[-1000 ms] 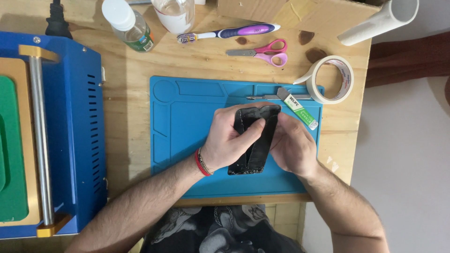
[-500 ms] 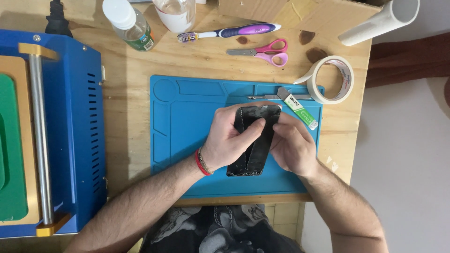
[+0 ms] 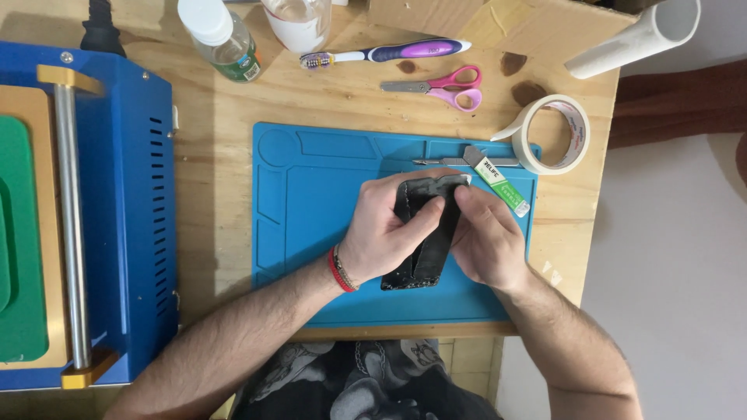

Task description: Scraping adhesive residue or film off a mobile phone LCD screen using a small hand-held blade on a repair mat.

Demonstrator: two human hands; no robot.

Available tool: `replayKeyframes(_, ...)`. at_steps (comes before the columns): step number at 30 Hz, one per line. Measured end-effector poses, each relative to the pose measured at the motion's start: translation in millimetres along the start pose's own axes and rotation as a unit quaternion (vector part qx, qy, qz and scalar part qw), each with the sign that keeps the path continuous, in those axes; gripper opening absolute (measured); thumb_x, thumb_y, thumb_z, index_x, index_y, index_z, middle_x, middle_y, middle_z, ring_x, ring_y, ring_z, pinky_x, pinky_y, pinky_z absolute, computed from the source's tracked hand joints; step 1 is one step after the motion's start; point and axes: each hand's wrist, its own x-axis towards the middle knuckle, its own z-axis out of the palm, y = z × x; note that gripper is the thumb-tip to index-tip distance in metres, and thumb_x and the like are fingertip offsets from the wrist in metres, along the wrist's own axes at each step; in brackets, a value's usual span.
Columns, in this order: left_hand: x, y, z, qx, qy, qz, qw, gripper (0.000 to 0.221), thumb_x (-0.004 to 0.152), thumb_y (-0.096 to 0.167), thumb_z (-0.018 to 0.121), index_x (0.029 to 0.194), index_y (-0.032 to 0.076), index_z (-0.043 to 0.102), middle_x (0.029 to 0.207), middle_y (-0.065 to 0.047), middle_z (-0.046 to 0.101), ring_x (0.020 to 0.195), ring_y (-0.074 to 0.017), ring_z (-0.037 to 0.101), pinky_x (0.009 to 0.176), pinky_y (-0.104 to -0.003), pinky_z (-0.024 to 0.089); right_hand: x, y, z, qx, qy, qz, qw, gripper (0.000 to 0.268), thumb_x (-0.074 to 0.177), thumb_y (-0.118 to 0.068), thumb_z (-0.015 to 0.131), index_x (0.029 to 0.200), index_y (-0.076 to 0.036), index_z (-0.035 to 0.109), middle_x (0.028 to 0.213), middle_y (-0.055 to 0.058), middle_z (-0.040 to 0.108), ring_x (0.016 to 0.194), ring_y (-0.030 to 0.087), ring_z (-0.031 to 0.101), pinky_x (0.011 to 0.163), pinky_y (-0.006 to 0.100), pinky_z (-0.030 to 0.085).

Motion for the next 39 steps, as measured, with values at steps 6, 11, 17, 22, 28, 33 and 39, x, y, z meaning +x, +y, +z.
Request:
replayKeyframes(6, -2.8, -2.8, -2.4, 0.000, -0.004, -0.012, 1.000, 0.022, 0.102, -0.003, 0.067, 0.121, -0.001, 0.078, 0.097, -0.025, 0.081, 0.093, -0.0331, 0.083, 0.068, -0.041, 0.069, 7.9, -10.5, 14.2, 0.029, 0.003, 0.001, 1.000, 0.033, 0.112, 0.001, 0.038, 0.103, 0.015, 0.066, 0.080, 0.027, 0.068, 0.075, 0.034, 0.078, 0.070, 0.057, 0.072)
replayKeyframes(11, -2.4, -5.0, -3.1, 0.021, -0.011, -0.004, 1.000, 0.021, 0.102, 0.000, 0.069, 0.122, 0.000, 0.078, 0.099, -0.024, 0.082, 0.094, -0.0353, 0.083, 0.070, -0.042, 0.070, 12.0, -14.2, 27.1, 0.031, 0.004, -0.005, 1.000, 0.042, 0.119, -0.008, 0.034, 0.105, 0.016, 0.066, 0.084, 0.027, 0.072, 0.080, 0.034, 0.081, 0.073, 0.056, 0.073)
replayKeyframes(17, -4.2, -7.6, -2.8, 0.009, -0.015, -0.010, 1.000, 0.028, 0.102, -0.001, 0.066, 0.129, 0.000, 0.076, 0.108, -0.026, 0.082, 0.103, -0.0406, 0.083, 0.076, -0.047, 0.072, 7.8, -9.0, 12.7, 0.032, 0.006, -0.002, 0.999, 0.033, 0.112, 0.001, 0.038, 0.106, 0.017, 0.066, 0.085, 0.028, 0.070, 0.080, 0.035, 0.079, 0.072, 0.057, 0.072)
replayKeyframes(22, -6.2, -7.5, -4.0, 0.016, -0.014, -0.011, 1.000, 0.029, 0.103, -0.001, 0.065, 0.129, 0.000, 0.076, 0.109, -0.027, 0.081, 0.103, -0.0419, 0.082, 0.077, -0.049, 0.072, 7.8, -10.6, 19.4, 0.036, 0.005, -0.003, 0.999, 0.044, 0.118, -0.008, 0.031, 0.110, 0.015, 0.068, 0.088, 0.024, 0.073, 0.083, 0.033, 0.080, 0.077, 0.055, 0.073)
replayKeyframes(28, -4.1, -8.4, -4.3, 0.012, -0.014, -0.014, 1.000, 0.029, 0.101, -0.002, 0.066, 0.129, 0.000, 0.076, 0.108, -0.026, 0.081, 0.102, -0.0415, 0.083, 0.077, -0.047, 0.072, 15.7, -23.1, 41.8, -0.006, 0.029, -0.005, 1.000, 0.035, 0.114, 0.002, 0.040, 0.102, 0.017, 0.069, 0.082, 0.024, 0.069, 0.080, 0.027, 0.075, 0.078, 0.044, 0.069)
replayKeyframes(33, -3.7, -12.2, -5.8, 0.033, -0.013, -0.011, 0.999, 0.027, 0.101, 0.001, 0.070, 0.127, 0.000, 0.077, 0.107, -0.025, 0.082, 0.100, -0.0403, 0.083, 0.075, -0.047, 0.073, 6.8, -4.1, 11.8, 0.000, 0.030, -0.004, 1.000, 0.034, 0.115, 0.003, 0.038, 0.106, 0.021, 0.066, 0.081, 0.027, 0.065, 0.077, 0.030, 0.074, 0.073, 0.046, 0.070)
replayKeyframes(39, -1.1, 0.4, -3.6, 0.015, -0.020, -0.020, 0.999, 0.027, 0.102, -0.003, 0.065, 0.127, -0.002, 0.076, 0.105, -0.029, 0.081, 0.100, -0.0445, 0.082, 0.073, -0.048, 0.072, 16.8, -15.5, 30.8, 0.008, 0.015, 0.002, 1.000, 0.031, 0.110, 0.003, 0.040, 0.101, 0.018, 0.066, 0.077, 0.023, 0.063, 0.073, 0.031, 0.075, 0.070, 0.047, 0.069)
